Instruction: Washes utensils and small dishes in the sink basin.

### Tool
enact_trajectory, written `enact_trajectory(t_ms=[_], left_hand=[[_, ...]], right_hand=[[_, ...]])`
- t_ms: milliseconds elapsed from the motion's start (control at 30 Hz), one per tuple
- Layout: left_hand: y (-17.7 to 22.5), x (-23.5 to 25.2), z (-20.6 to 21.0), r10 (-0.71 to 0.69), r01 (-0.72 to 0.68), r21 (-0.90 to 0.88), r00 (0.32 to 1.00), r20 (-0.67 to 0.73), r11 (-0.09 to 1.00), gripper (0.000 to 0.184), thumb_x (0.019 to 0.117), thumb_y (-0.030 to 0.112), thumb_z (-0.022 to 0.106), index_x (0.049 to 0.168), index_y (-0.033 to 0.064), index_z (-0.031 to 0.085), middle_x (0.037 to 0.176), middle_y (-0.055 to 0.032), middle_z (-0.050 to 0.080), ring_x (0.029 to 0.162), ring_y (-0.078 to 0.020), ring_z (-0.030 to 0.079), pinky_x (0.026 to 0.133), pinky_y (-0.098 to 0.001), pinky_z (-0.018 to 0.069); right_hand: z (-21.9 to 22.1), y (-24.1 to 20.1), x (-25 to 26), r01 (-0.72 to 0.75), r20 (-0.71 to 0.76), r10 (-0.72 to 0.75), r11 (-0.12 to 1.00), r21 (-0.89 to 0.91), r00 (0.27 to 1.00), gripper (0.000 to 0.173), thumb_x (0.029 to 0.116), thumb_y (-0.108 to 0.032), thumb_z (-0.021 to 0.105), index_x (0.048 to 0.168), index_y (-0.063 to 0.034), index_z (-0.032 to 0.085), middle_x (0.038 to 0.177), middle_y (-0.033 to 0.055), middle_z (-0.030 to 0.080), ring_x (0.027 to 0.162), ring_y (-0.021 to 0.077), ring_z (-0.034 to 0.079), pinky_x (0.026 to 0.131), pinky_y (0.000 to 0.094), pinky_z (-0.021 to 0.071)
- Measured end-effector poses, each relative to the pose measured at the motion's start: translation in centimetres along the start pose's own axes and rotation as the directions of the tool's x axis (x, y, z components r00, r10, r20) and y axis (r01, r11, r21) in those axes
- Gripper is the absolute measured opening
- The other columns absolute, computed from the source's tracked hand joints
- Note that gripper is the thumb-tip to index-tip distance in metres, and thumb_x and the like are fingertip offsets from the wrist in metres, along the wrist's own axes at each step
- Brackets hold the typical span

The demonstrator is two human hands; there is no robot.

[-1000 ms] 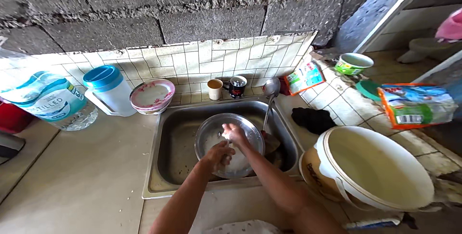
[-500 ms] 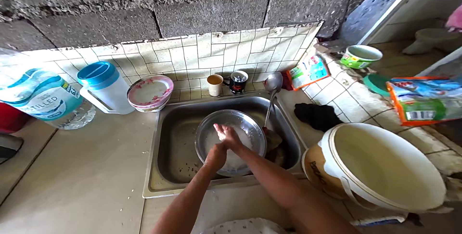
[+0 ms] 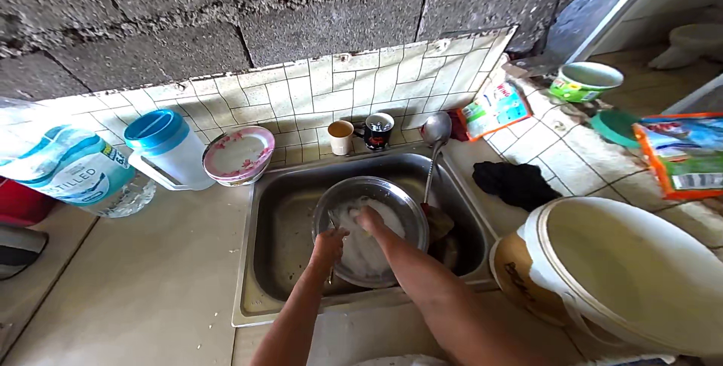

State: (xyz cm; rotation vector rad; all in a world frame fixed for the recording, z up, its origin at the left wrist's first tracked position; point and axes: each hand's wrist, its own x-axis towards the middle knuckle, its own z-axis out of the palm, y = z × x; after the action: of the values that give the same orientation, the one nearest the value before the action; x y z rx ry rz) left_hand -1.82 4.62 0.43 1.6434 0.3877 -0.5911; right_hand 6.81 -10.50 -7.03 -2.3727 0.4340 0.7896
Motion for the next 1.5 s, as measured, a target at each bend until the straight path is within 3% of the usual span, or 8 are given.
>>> enact_trajectory(t_ms=[133, 300, 467, 700, 933, 1133, 1367, 1500], left_hand=[[-0.2, 1.6, 0.6, -0.039, 0.031, -0.19, 0.999, -0.034, 0.981, 0.031, 0.1118, 0.017, 0.042, 0.129, -0.0056, 0.054, 0.087, -0.008, 0.063, 0.066, -0.0123, 0.064, 0.062, -0.027, 0.0561], [-0.3, 3.3, 2.3, -0.044, 0.039, -0.204, 0.999, -0.017, 0.978, 0.04, 0.1136, 0.023, 0.036, 0.14, -0.004, 0.05, 0.132, -0.0198, 0.061, 0.11, -0.0246, 0.064, 0.09, -0.0421, 0.0526], [0.2, 3.3, 3.4, 0.043, -0.011, -0.357, 0.996, 0.082, 0.934, 0.032, 0.1129, 0.019, 0.037, 0.13, -0.0043, 0.052, 0.086, -0.0072, 0.064, 0.068, -0.0145, 0.065, 0.067, -0.0312, 0.0573], [0.3, 2.5, 2.3, -0.055, 0.047, -0.278, 0.998, -0.022, 0.96, 0.024, 0.1098, 0.009, 0.042, 0.125, -0.0049, 0.053, 0.075, -0.0034, 0.055, 0.053, -0.0094, 0.053, 0.051, -0.0235, 0.0506], [0.4, 1.3, 0.0, -0.056, 0.043, -0.138, 0.994, -0.093, 0.989, 0.025, 0.1099, 0.008, 0.039, 0.132, -0.0031, 0.046, 0.078, -0.0037, 0.051, 0.051, -0.0076, 0.048, 0.047, -0.0212, 0.0444], [0.9, -0.2, 1.8, -0.051, 0.054, -0.12, 0.998, 0.024, 0.991, 0.02, 0.1126, 0.016, 0.036, 0.121, 0.0016, 0.048, 0.072, -0.0008, 0.046, 0.048, -0.0072, 0.04, 0.044, -0.0215, 0.037], [1.3, -1.1, 1.3, -0.022, 0.035, -0.12, 0.994, 0.111, 0.992, 0.017, 0.111, 0.012, 0.038, 0.101, 0.0046, 0.049, 0.064, 0.002, 0.043, 0.043, -0.0054, 0.037, 0.041, -0.0194, 0.0348], [1.5, -1.6, 1.9, -0.057, 0.07, -0.103, 0.991, 0.117, 0.992, 0.012, 0.1094, 0.007, 0.039, 0.116, 0.0021, 0.047, 0.069, 0.001, 0.043, 0.046, -0.0054, 0.037, 0.041, -0.0194, 0.0334]], right_hand=[[-2.0, 0.6, -0.2, 0.141, 0.029, -0.14, 0.988, -0.066, 0.99, 0.04, 0.1054, -0.022, 0.053, 0.134, 0.0061, 0.059, 0.142, 0.027, 0.057, 0.134, 0.0393, 0.054, 0.11, 0.0573, 0.0425], [-4.8, -0.7, -4.8, 0.383, -0.091, -0.374, 0.913, 0.139, 0.923, 0.035, 0.1042, -0.02, 0.06, 0.12, 0.0106, 0.065, 0.125, 0.0295, 0.064, 0.119, 0.0372, 0.061, 0.106, 0.0512, 0.0442], [-4.6, 0.3, -4.2, 0.361, -0.11, -0.344, 0.87, 0.337, 0.932, 0.051, 0.1135, -0.034, 0.034, 0.135, 0.0052, 0.059, 0.135, 0.0259, 0.06, 0.125, 0.0328, 0.058, 0.109, 0.0479, 0.0418], [0.1, 3.7, -3.4, 0.15, 0.034, -0.146, 0.944, -0.294, 0.989, 0.062, 0.1077, -0.009, 0.041, 0.165, -0.0077, 0.017, 0.166, 0.0269, 0.023, 0.151, 0.0482, 0.028, 0.119, 0.0638, 0.0298], [-1.8, 1.6, -6.1, 0.479, -0.052, -0.489, 0.822, 0.307, 0.871, 0.042, 0.1007, -0.003, 0.058, 0.141, 0.0066, 0.052, 0.136, 0.0283, 0.059, 0.125, 0.0354, 0.059, 0.108, 0.0463, 0.0463], [-0.4, 0.7, -7.9, 0.857, -0.321, -0.845, 0.492, -0.152, 0.428, 0.026, 0.1011, -0.001, 0.052, 0.113, 0.0078, 0.074, 0.122, 0.027, 0.069, 0.121, 0.0381, 0.065, 0.109, 0.0431, 0.0477], [0.8, 1.3, -9.1, 0.879, -0.449, -0.838, 0.432, -0.201, 0.309, 0.021, 0.0959, 0.003, 0.057, 0.104, 0.0091, 0.075, 0.111, 0.0268, 0.073, 0.109, 0.0402, 0.07, 0.102, 0.0454, 0.0535], [-0.4, 1.5, -8.0, 0.807, -0.456, -0.813, 0.518, -0.282, 0.363, 0.024, 0.0977, 0.003, 0.054, 0.107, 0.0086, 0.075, 0.115, 0.0258, 0.072, 0.113, 0.0396, 0.069, 0.103, 0.0454, 0.0524]])
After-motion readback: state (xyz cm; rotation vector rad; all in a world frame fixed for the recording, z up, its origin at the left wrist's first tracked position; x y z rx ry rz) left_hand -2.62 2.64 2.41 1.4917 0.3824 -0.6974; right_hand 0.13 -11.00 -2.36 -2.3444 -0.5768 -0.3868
